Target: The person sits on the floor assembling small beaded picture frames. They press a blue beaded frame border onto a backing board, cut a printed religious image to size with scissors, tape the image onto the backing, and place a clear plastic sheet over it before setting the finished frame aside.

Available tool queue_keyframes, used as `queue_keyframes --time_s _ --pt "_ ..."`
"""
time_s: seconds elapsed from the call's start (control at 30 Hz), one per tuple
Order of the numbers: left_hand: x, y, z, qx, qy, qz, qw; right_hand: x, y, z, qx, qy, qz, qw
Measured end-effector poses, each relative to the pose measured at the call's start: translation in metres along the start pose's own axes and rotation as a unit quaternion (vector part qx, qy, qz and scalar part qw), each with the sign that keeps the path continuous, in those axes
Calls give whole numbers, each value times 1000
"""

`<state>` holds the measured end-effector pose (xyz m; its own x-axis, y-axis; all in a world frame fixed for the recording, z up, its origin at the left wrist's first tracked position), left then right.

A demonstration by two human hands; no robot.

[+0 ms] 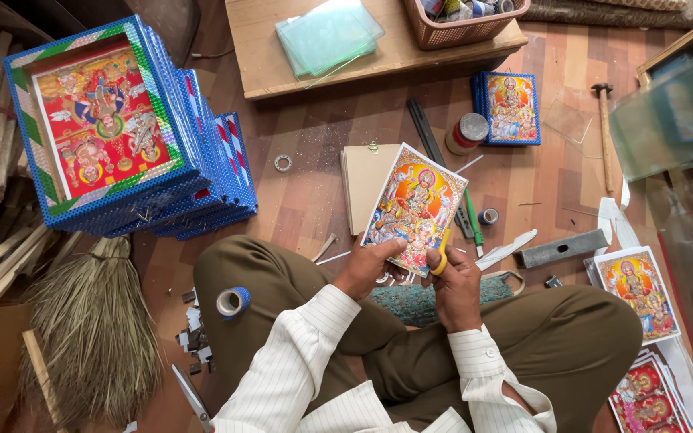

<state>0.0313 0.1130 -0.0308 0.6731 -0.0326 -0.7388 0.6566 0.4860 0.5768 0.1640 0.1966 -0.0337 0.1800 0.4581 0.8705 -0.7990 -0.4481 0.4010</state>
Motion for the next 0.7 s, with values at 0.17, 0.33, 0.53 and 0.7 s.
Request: queue_keyframes --time_s 0.17,0.33,0.53,0.7 --pt "1 -2 -2 -4 7 17 1000 -2 0 -1 3 -2 -3 1000" --pt "2 -2 -1 -3 -3 -1 1000 -3 -8 -4 -7 -3 -14 1000" --pt "2 -5 -3 -13 -6 4 1000 3 -14 -6 -28 -36 15 999" --pt "6 -20 -8 26 -40 -10 999 23 -47 -22 -92 -46 -14 995"
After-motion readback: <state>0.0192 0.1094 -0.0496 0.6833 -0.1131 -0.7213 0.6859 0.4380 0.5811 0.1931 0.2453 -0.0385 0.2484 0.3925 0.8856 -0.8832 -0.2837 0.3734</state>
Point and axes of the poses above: each hand's wrist, its own z-axis away from the middle knuckle, its own y-axis out of the palm, x = y × z, the point moved 10 cm from there along -z, towards the middle knuckle
